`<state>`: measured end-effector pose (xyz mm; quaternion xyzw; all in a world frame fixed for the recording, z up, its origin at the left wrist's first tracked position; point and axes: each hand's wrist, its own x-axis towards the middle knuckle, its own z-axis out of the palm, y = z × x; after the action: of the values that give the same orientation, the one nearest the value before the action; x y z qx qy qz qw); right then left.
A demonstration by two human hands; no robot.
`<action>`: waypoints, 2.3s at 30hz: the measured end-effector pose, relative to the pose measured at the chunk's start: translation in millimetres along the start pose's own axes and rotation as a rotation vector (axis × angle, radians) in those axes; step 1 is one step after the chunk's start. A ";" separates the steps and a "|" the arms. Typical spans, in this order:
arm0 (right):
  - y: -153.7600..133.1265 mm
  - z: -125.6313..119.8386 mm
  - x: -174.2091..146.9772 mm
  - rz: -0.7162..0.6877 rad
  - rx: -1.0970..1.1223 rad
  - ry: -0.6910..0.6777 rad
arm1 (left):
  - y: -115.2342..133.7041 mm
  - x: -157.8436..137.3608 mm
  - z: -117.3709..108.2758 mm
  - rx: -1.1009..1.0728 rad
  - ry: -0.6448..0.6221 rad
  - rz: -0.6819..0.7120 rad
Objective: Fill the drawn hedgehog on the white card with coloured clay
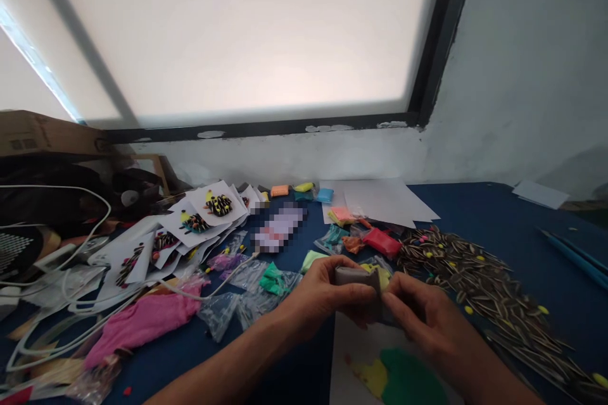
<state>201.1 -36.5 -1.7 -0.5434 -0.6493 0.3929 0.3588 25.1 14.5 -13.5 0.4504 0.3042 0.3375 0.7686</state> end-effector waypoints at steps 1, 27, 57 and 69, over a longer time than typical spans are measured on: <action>1.4 1.3 0.3 0.007 0.017 -0.001 | -0.3 -0.5 0.7 -0.005 0.012 0.015; 11.1 3.9 1.8 0.093 0.084 -0.071 | -8.6 -1.3 5.4 0.072 0.167 -0.013; -3.6 -0.4 -2.3 -0.022 -0.044 0.139 | -2.8 -10.1 19.2 0.358 0.053 0.303; 0.6 0.6 -2.8 -0.059 0.057 -0.028 | 2.3 -5.1 1.9 0.162 -0.167 0.038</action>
<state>201.2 -39.3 -2.6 -0.5078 -0.6586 0.4081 0.3766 23.1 10.4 -9.8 0.5435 0.2567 0.2877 0.7457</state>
